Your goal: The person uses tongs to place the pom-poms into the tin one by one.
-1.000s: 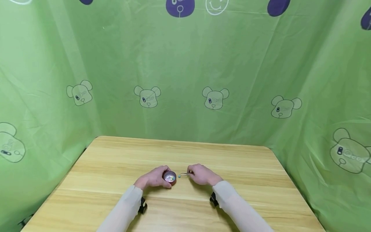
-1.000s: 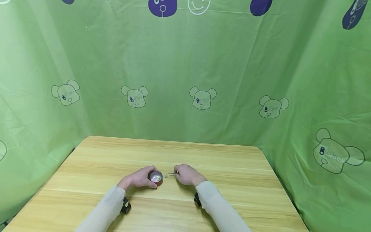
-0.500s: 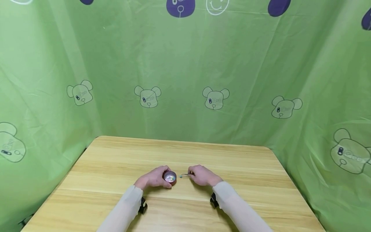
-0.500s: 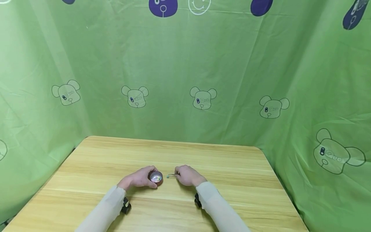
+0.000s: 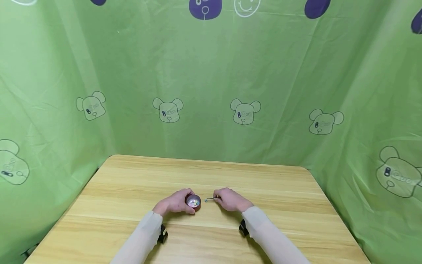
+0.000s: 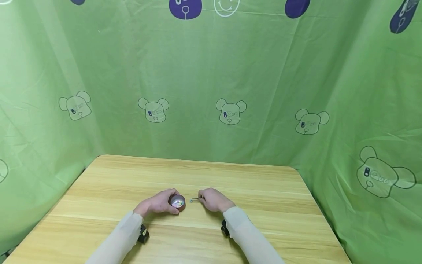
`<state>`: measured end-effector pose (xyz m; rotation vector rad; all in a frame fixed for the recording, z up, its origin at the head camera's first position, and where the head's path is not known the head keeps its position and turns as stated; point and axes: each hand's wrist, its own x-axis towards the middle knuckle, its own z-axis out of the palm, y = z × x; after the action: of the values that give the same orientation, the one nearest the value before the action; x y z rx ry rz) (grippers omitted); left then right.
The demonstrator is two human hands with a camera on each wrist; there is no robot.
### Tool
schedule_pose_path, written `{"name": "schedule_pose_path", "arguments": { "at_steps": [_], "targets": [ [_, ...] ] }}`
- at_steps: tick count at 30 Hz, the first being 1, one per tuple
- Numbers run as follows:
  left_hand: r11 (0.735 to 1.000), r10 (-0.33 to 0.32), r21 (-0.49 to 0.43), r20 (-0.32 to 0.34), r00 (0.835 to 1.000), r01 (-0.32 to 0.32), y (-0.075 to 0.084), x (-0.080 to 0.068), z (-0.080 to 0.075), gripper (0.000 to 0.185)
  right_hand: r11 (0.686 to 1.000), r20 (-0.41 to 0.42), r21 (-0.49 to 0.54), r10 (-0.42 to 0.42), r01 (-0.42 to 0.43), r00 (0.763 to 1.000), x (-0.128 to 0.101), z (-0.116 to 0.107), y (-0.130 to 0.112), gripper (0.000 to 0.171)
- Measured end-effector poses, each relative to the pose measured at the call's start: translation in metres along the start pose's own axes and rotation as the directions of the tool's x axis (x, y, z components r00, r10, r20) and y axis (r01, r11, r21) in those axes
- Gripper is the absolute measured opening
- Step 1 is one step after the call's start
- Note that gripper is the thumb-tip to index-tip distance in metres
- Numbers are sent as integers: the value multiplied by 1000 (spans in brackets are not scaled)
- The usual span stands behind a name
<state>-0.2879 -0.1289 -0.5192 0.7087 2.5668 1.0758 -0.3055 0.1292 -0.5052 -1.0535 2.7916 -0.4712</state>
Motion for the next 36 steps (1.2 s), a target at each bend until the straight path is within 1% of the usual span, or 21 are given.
{"name": "schedule_pose_path", "arguments": {
  "at_steps": [14, 29, 36],
  "targets": [
    [1000, 10, -14, 7, 1000, -10, 1, 0, -2, 49, 999, -42, -4, -33, 33, 999, -2, -7, 2, 8],
    [1000, 16, -10, 1, 1000, -16, 1, 0, 0, 48, 999, -58, 32, -14, 16, 998, -5, -13, 8, 9],
    [1000, 17, -8, 3, 1000, -17, 2, -1, 0, 48, 999, -73, 12, -41, 42, 996, -4, -16, 6, 10]
  ]
}}
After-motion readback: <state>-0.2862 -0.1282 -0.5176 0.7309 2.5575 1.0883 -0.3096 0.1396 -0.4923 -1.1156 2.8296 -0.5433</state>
